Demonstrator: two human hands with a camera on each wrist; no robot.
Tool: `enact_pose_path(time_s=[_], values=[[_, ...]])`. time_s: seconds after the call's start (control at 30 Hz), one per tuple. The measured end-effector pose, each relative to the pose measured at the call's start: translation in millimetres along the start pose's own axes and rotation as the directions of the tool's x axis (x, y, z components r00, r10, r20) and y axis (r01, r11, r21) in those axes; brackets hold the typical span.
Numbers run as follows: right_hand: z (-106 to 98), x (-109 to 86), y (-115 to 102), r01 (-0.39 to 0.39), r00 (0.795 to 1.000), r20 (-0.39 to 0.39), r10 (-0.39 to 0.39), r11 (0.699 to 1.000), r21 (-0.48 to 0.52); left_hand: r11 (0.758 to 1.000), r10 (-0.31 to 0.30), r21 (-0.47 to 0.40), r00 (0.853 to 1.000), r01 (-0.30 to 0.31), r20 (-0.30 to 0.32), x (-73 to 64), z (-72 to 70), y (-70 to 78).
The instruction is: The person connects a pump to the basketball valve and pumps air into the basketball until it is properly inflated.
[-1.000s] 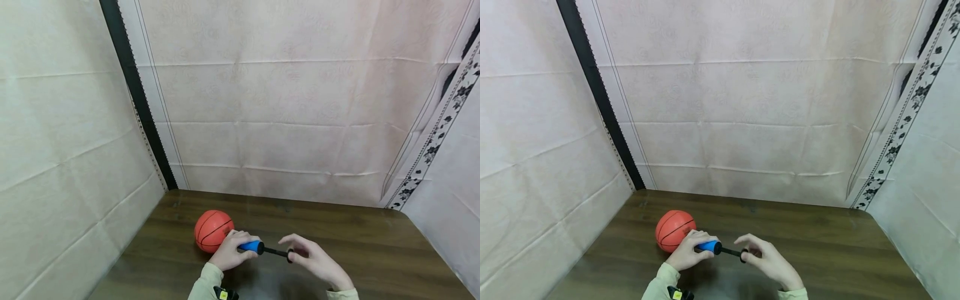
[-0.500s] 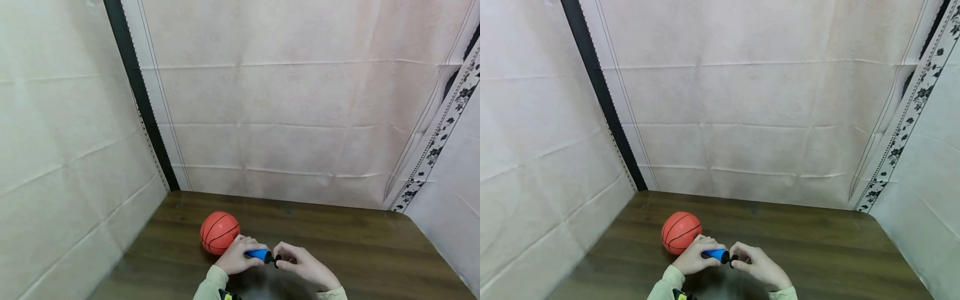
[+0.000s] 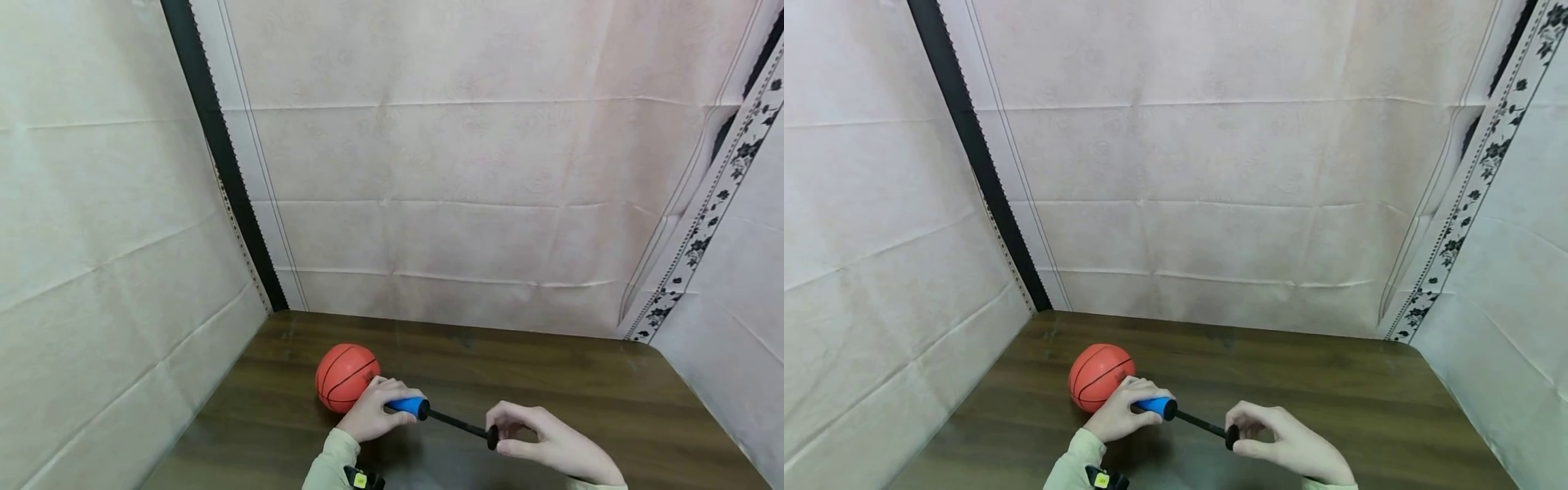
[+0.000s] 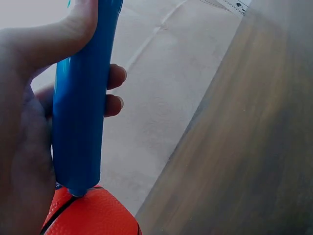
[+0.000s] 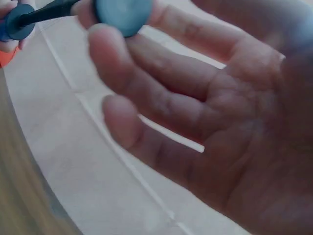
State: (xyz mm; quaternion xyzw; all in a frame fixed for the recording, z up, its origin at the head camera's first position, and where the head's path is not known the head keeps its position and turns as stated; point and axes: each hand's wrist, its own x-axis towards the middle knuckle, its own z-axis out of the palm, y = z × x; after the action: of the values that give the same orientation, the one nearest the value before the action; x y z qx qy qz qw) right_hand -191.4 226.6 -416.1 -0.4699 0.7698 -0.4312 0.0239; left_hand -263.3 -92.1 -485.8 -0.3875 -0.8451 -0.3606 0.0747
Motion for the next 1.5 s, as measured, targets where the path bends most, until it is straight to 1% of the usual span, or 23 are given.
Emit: enact_pose_path(time_s=[0.07,0.13,0.2,0.27,0.3,0.37,0.43,0.5,0.57,0.63,0.67,0.73,0.77,0.87,0.93,0.97,1.0,1.13,1.2,1.27,1.3,1.43,1.5], values=[[3,5.4,3,-0.001,1.000,-0.007,0.001,0.999,0.049,1.000,0.004,0.004,1.000,-0.004,-0.011,-0.1,-1.5,0.1],[8,12.6,6,-0.015,1.000,0.009,0.014,0.993,0.114,1.000,0.006,-0.001,1.000,-0.006,-0.010,0.3,-2.2,0.3],[13,19.5,9,-0.053,0.998,0.038,0.048,0.987,0.152,1.000,0.012,0.005,1.000,-0.012,0.002,1.2,-2.4,0.9],[18,25.0,13,-0.100,0.994,0.059,0.092,0.980,0.172,1.000,0.019,0.005,1.000,-0.019,0.018,2.9,-1.7,2.0],[21,27.4,15,-0.118,0.992,0.051,0.112,0.981,0.154,1.000,0.020,0.005,0.999,-0.021,0.027,3.9,-1.0,2.7],[27,32.8,20,-0.170,0.985,0.011,0.170,0.977,0.128,1.000,0.018,0.007,0.999,-0.019,0.043,5.9,1.4,3.9],[34,40.2,25,-0.213,0.973,-0.061,0.223,0.968,0.135,1.000,-0.005,-0.004,1.000,0.005,0.031,7.0,5.0,4.6],[43,48.9,30,-0.232,0.959,-0.124,0.254,0.958,0.167,0.999,-0.042,-0.033,0.999,0.042,0.009,7.6,8.8,5.1],[50,56.1,34,-0.224,0.952,-0.157,0.264,0.946,0.233,0.995,-0.075,-0.069,0.997,0.074,-0.009,7.4,12.0,5.8],[56,60.5,36,-0.194,0.956,-0.159,0.246,0.939,0.284,0.992,-0.087,-0.096,0.996,0.085,-0.015,6.9,13.4,5.3],[58,61.1,37,-0.181,0.961,-0.147,0.233,0.935,0.305,0.992,-0.078,-0.097,0.997,0.077,-0.013,6.4,13.1,4.5],[58,60.5,36,-0.171,0.969,-0.121,0.217,0.936,0.309,0.994,-0.054,-0.096,0.999,0.054,-0.003,4.6,10.6,2.8],[57,59.4,35,-0.167,0.973,-0.107,0.206,0.941,0.296,0.996,-0.028,-0.089,1.000,0.028,0.000,3.6,8.8,1.6],[51,55.5,29,-0.164,0.982,-0.057,0.182,0.957,0.240,0.997,0.023,-0.078,1.000,-0.022,0.006,0.6,1.3,-1.0],[44,51.8,23,-0.139,0.988,-0.038,0.149,0.970,0.198,0.995,0.029,-0.093,1.000,-0.029,0.007,-0.7,-3.7,-1.7],[40,48.7,19,-0.126,0.990,-0.032,0.134,0.974,0.189,0.996,0.027,-0.089,1.000,-0.027,0.004,-1.3,-5.8,-1.9],[36,45.3,16,-0.107,0.993,-0.031,0.115,0.978,0.180,0.996,0.007,-0.091,1.000,-0.007,0.000,-2.0,-7.8,-1.8],[17,27.0,3,-0.020,0.996,-0.083,0.032,0.989,0.144,0.994,-0.054,-0.092,0.998,0.052,-0.020,-3.6,-13.5,-1.1],[11,19.8,-1,0.020,0.995,-0.101,-0.007,0.991,0.133,0.992,-0.079,-0.098,0.997,0.077,-0.014,-3.6,-14.2,-0.9],[9,16.3,-3,0.028,0.994,-0.109,-0.012,0.989,0.144,0.990,-0.094,-0.110,0.996,0.093,-0.002,-2.9,-13.3,-1.0],[9,16.0,-3,0.015,0.994,-0.109,0.001,0.989,0.149,0.989,-0.096,-0.110,0.995,0.096,0.005,-2.4,-12.5,-0.9],[12,20.1,-2,-0.022,0.995,-0.096,0.041,0.980,0.200,0.989,-0.090,-0.117,0.996,0.091,0.022,-1.8,-8.8,-0.8],[14,22.0,-1,-0.027,0.994,-0.100,0.048,0.978,0.207,0.988,-0.090,-0.121,0.996,0.092,0.024,-2.2,-8.1,-0.2]])
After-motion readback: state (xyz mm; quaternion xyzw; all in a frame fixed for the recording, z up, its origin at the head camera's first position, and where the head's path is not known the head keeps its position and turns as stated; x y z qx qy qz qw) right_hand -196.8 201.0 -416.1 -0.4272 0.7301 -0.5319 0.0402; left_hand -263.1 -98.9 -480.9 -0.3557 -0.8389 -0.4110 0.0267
